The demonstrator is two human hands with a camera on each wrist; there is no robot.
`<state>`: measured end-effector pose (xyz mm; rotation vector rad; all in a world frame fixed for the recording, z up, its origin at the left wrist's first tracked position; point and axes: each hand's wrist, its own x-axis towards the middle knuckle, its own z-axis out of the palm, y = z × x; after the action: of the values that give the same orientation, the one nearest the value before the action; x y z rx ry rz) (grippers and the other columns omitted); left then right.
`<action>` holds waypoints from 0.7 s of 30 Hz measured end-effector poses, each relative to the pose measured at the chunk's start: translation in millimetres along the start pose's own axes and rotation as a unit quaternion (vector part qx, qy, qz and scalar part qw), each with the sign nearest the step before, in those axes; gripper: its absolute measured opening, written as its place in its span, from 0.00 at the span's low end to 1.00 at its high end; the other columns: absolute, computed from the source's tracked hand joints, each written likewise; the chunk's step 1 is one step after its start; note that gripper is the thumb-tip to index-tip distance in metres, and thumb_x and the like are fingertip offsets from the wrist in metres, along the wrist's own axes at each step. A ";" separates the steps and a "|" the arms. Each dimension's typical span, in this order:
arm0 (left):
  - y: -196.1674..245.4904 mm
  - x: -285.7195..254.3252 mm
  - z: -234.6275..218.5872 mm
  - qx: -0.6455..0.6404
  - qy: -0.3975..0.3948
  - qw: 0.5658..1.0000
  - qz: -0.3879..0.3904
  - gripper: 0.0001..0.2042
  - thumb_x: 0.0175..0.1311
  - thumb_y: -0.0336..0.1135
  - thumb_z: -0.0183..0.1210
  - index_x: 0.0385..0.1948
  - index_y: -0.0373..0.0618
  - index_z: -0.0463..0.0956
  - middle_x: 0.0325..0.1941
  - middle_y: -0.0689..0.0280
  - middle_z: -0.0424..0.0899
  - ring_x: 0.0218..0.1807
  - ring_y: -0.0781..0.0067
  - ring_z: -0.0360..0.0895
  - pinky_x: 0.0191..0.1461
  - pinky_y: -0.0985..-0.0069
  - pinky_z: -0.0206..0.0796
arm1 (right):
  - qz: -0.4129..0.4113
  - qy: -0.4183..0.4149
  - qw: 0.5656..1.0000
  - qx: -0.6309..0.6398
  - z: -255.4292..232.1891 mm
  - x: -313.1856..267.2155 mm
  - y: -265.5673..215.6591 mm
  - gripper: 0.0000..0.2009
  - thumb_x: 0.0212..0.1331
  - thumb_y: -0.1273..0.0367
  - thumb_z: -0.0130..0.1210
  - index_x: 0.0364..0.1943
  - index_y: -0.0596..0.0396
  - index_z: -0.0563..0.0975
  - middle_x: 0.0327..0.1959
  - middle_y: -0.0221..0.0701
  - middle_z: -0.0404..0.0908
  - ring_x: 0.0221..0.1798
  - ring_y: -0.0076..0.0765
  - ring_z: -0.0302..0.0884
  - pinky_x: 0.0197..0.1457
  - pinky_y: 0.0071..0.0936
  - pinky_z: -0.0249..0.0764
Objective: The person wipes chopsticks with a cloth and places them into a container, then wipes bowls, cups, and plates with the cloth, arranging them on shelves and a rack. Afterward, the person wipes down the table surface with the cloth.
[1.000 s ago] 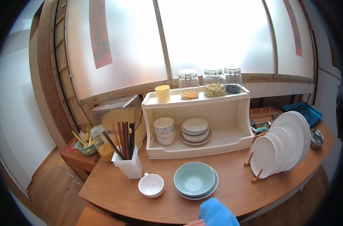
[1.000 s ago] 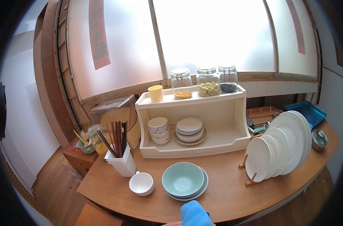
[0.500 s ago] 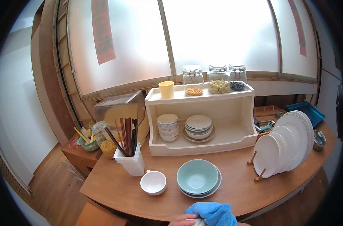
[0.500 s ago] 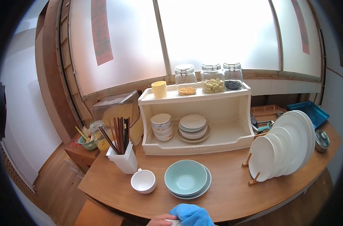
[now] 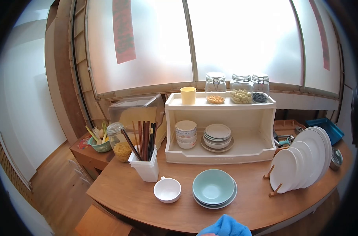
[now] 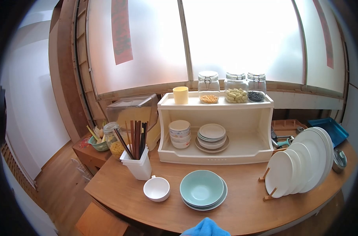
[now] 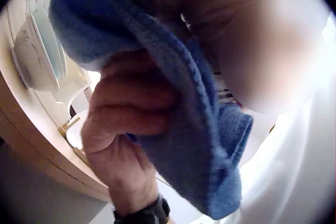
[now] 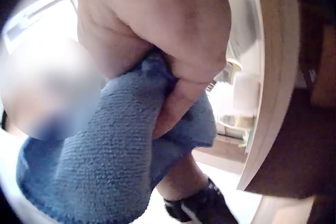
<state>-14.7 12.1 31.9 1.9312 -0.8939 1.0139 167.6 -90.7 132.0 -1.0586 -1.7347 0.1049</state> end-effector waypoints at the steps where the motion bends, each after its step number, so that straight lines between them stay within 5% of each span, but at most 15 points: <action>1: -0.7 -1.9 -0.1 0.007 0.006 1.000 -0.016 0.41 0.42 0.47 0.74 0.61 0.50 0.61 0.62 0.41 0.63 0.61 0.33 0.64 0.60 0.44 0.59 | -0.005 -0.005 1.000 -0.001 -1.7 1.2 1.8 0.15 0.37 0.70 0.60 0.33 0.58 0.73 0.33 0.42 0.75 0.33 0.49 0.73 0.39 0.37 0.70; 7: 4.6 1.6 -5.2 0.001 0.036 0.992 -0.117 0.43 0.45 0.45 0.74 0.63 0.45 0.58 0.66 0.38 0.59 0.64 0.35 0.61 0.63 0.42 0.54 | -0.035 -0.040 0.998 -0.019 -17.3 9.1 11.7 0.16 0.38 0.70 0.60 0.35 0.58 0.73 0.35 0.42 0.75 0.35 0.50 0.73 0.41 0.38 0.70; 13: 5.5 5.0 4.3 -0.037 0.082 0.993 -0.074 0.37 0.45 0.45 0.73 0.58 0.44 0.63 0.65 0.38 0.61 0.63 0.34 0.62 0.62 0.44 0.56 | -0.072 -0.083 0.993 -0.035 -30.9 21.1 20.3 0.16 0.39 0.70 0.60 0.36 0.58 0.74 0.36 0.42 0.75 0.37 0.50 0.73 0.43 0.39 0.70; 19: 4.3 8.4 6.9 0.054 0.015 0.998 -0.019 0.36 0.46 0.42 0.73 0.58 0.48 0.63 0.66 0.38 0.59 0.66 0.30 0.57 0.64 0.43 0.56 | -0.103 -0.106 0.988 -0.045 -35.7 26.4 26.9 0.17 0.39 0.70 0.60 0.38 0.58 0.74 0.38 0.43 0.75 0.39 0.51 0.73 0.46 0.39 0.69; 21: 7.9 15.9 1.7 -0.032 0.037 0.994 -0.096 0.37 0.47 0.41 0.72 0.60 0.48 0.61 0.68 0.38 0.56 0.66 0.30 0.57 0.64 0.42 0.56 | -0.112 -0.117 0.985 -0.056 -40.3 29.0 26.5 0.17 0.40 0.70 0.60 0.38 0.58 0.74 0.39 0.43 0.75 0.40 0.51 0.73 0.46 0.39 0.69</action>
<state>-13.7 3.3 47.4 1.8731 -0.6758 0.9248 214.1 -70.9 156.9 -0.9524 -2.0823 -0.0111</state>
